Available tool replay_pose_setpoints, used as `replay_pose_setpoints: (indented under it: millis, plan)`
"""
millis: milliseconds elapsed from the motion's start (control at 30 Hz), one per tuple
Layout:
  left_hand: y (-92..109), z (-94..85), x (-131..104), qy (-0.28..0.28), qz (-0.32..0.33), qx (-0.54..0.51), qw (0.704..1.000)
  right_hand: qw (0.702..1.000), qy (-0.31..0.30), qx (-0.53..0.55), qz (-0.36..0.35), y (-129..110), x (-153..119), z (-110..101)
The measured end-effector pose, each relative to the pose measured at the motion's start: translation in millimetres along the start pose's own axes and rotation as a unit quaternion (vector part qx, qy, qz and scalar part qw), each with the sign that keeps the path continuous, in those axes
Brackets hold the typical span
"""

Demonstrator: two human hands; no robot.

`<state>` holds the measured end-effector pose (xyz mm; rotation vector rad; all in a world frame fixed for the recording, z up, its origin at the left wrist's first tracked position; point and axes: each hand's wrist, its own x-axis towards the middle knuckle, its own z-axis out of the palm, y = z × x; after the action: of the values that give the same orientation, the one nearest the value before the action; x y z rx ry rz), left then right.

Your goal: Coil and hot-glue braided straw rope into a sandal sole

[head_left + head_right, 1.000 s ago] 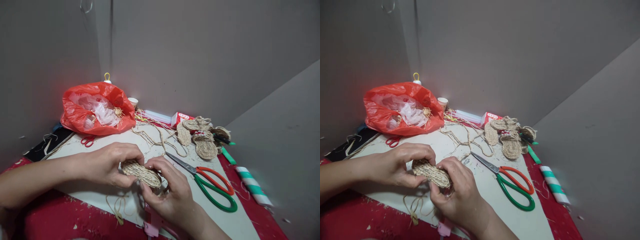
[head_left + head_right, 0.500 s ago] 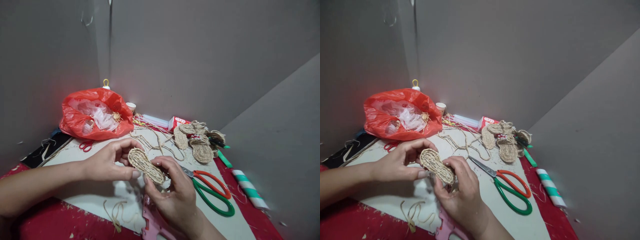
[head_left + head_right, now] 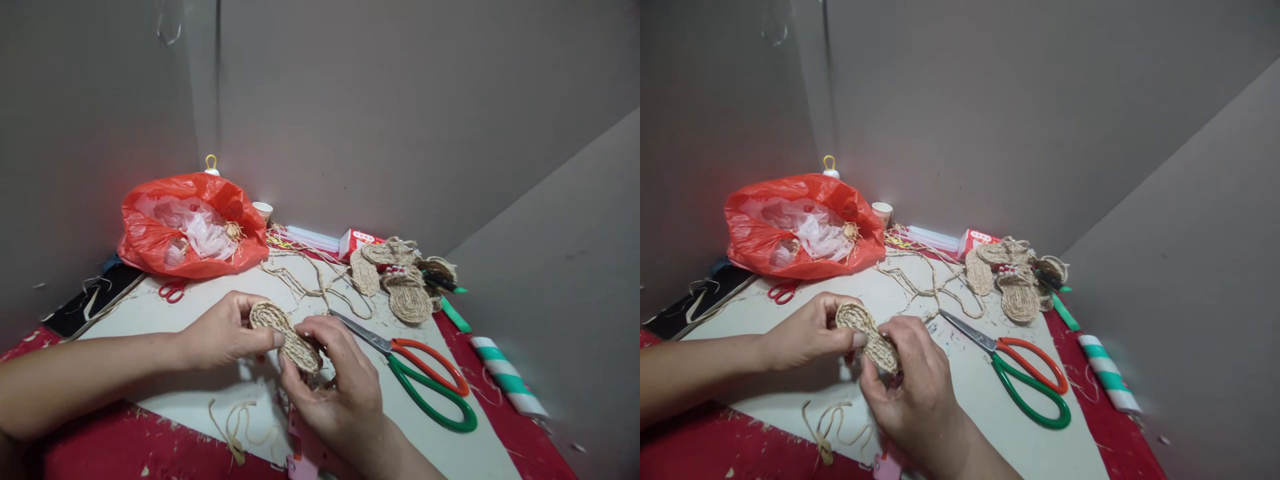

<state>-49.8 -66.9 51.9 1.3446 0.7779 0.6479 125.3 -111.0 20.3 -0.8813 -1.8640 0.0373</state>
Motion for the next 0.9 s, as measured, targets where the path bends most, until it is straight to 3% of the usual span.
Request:
replay_pose_setpoints:
  millis: [267, 533, 900]
  plan:
    - [-1, 2.8, -1, 0.023, -0.022, -0.004, 0.999, 1.0, -0.009, -0.003, 0.025, 1, -4, 5]
    - [-1, 0.9, 0, 0.001, 0.017, -0.028, 0.999, 0.998, -0.02, 0.015, 0.06, 0, -2, 4]
    - [-5, 1.4, 0, -0.002, 0.013, -0.041, 0.999, 1.0, -0.01, -0.012, 0.014, 2, -3, 3]
